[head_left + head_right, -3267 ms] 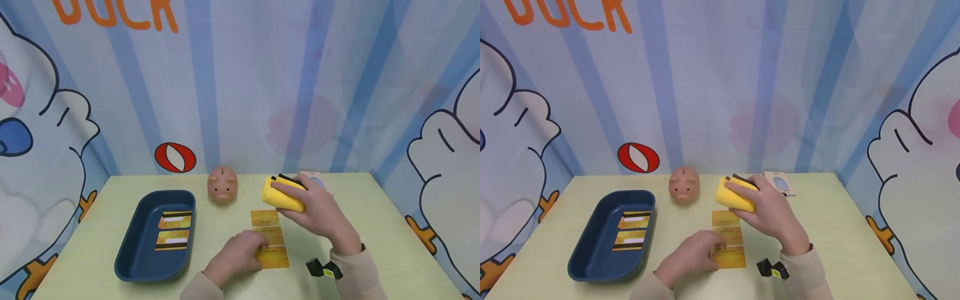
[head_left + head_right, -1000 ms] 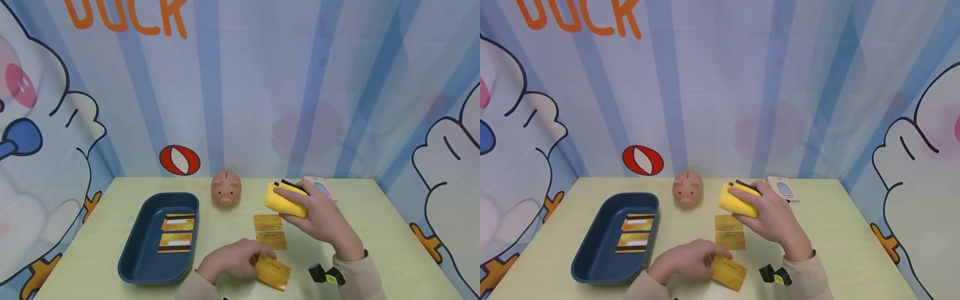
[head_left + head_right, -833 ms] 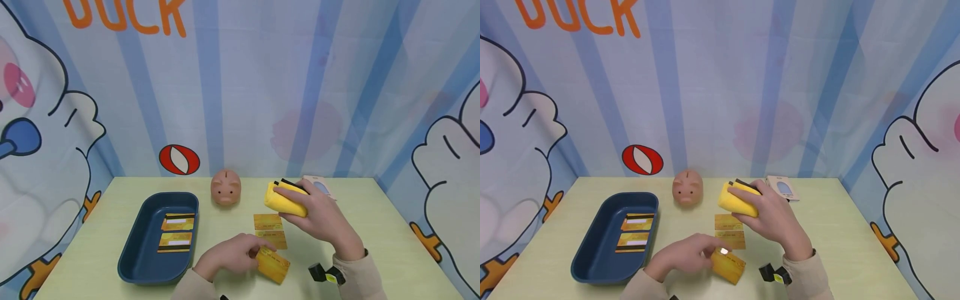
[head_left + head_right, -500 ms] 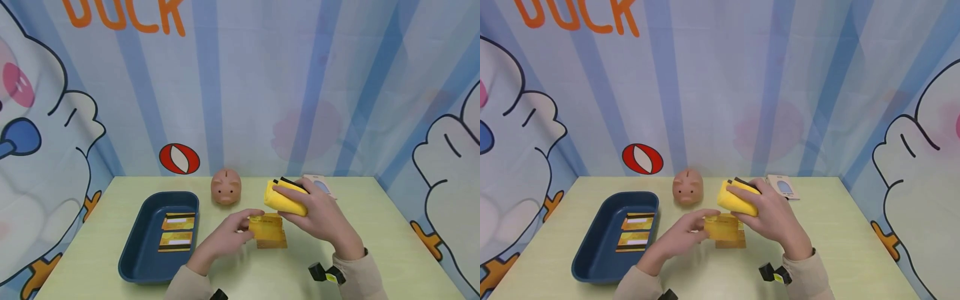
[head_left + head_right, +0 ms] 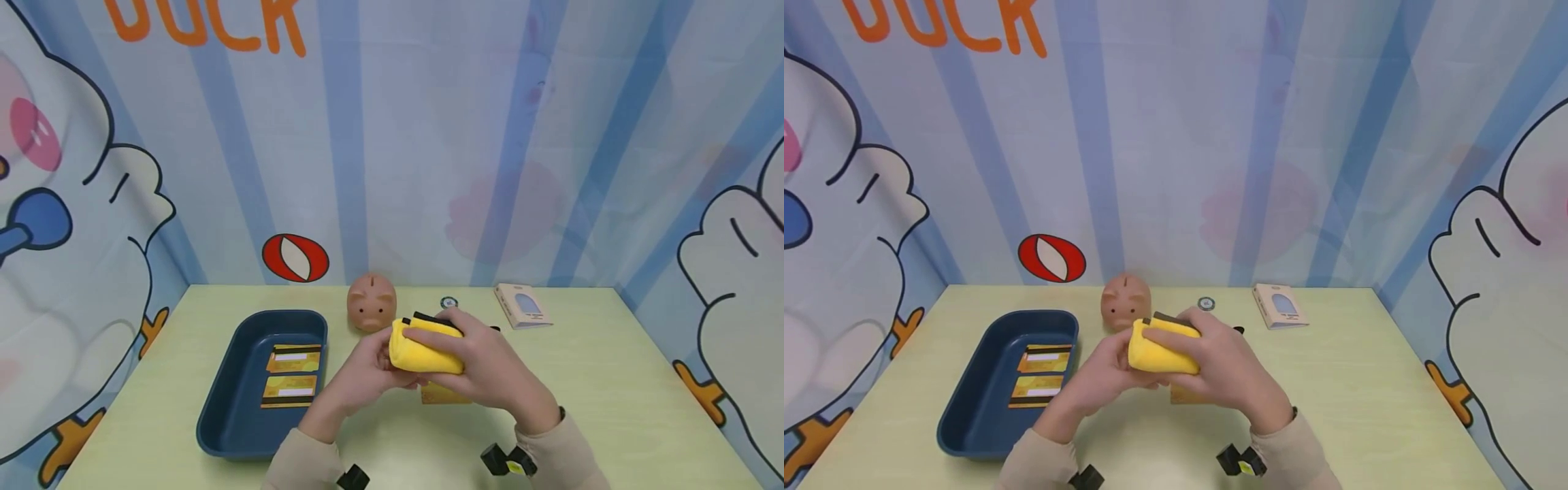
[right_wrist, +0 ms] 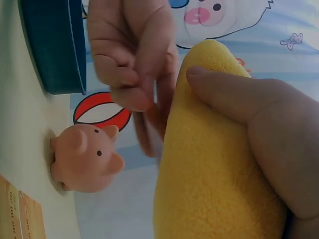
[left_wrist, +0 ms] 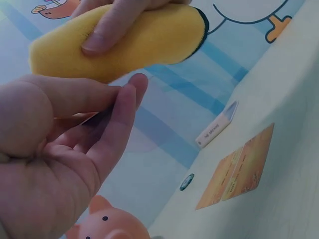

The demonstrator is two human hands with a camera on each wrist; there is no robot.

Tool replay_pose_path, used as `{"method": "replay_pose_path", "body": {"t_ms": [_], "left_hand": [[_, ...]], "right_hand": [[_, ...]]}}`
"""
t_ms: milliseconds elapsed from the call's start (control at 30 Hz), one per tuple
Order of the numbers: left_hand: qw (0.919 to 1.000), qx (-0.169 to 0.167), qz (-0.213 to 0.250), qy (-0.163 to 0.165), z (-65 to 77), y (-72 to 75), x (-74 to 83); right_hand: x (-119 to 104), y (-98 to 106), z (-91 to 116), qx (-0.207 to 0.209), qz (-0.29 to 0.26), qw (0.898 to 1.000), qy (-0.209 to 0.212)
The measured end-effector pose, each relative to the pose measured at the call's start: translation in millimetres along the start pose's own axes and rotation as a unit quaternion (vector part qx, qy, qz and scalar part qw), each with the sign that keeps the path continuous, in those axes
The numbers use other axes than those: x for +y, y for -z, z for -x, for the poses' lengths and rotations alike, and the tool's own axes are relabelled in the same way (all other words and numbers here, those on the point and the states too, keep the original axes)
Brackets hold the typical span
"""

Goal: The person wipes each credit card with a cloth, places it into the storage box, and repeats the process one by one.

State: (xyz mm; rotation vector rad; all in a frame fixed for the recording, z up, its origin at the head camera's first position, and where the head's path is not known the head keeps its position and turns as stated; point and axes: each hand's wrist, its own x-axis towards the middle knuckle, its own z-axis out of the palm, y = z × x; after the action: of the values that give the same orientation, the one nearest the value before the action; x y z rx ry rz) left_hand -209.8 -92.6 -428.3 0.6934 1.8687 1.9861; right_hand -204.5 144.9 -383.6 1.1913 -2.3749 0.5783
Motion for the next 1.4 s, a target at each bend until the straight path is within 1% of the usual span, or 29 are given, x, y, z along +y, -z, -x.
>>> {"method": "replay_pose_path", "body": {"t_ms": [167, 233, 300, 433, 467, 600, 700, 933, 1167, 1267, 1400], "left_hand": [[0.9996, 0.022, -0.015, -0.011, 2.0, -0.6, 6.2], [0.9986, 0.033, -0.037, -0.017, 2.9, -0.5, 8.1], [0.9976, 0.042, -0.047, -0.027, 3.3, -0.3, 8.8], [0.9949, 0.059, -0.062, -0.052, 3.8, 0.6, 8.9], [0.9946, 0.062, -0.06, -0.058, 4.0, 0.8, 9.0], [0.9932, 0.078, -0.055, -0.067, 5.3, 0.3, 11.5], [0.9933, 0.083, -0.042, -0.068, 6.1, -0.7, 15.1], [0.9933, 0.098, -0.01, -0.061, 8.9, 1.7, 23.6], [0.9898, 0.12, -0.01, -0.075, 11.8, 9.1, 32.5], [0.989, 0.13, -0.008, -0.071, 12.6, 11.7, 35.1], [0.9898, 0.129, -0.004, -0.061, 13.4, 13.9, 36.9]], "right_hand": [[-2, -5, -1, -0.021, 0.03, 0.999, 0.009], [-4, -7, -2, -0.021, 0.042, 0.999, 0.008], [-6, -10, -4, -0.018, 0.051, 0.999, 0.003], [-13, -18, -6, 0.003, 0.077, 0.997, -0.012], [-14, -20, -6, 0.009, 0.086, 0.996, -0.012], [-17, -25, -8, 0.035, 0.122, 0.992, -0.005], [-16, -24, -9, 0.048, 0.13, 0.99, 0.002], [-4, -15, -6, 0.051, 0.125, 0.991, -0.003], [7, -5, -2, 0.055, 0.12, 0.991, -0.005], [11, -3, -1, 0.06, 0.122, 0.991, -0.003], [16, -1, 1, 0.066, 0.125, 0.99, -0.005]]}}
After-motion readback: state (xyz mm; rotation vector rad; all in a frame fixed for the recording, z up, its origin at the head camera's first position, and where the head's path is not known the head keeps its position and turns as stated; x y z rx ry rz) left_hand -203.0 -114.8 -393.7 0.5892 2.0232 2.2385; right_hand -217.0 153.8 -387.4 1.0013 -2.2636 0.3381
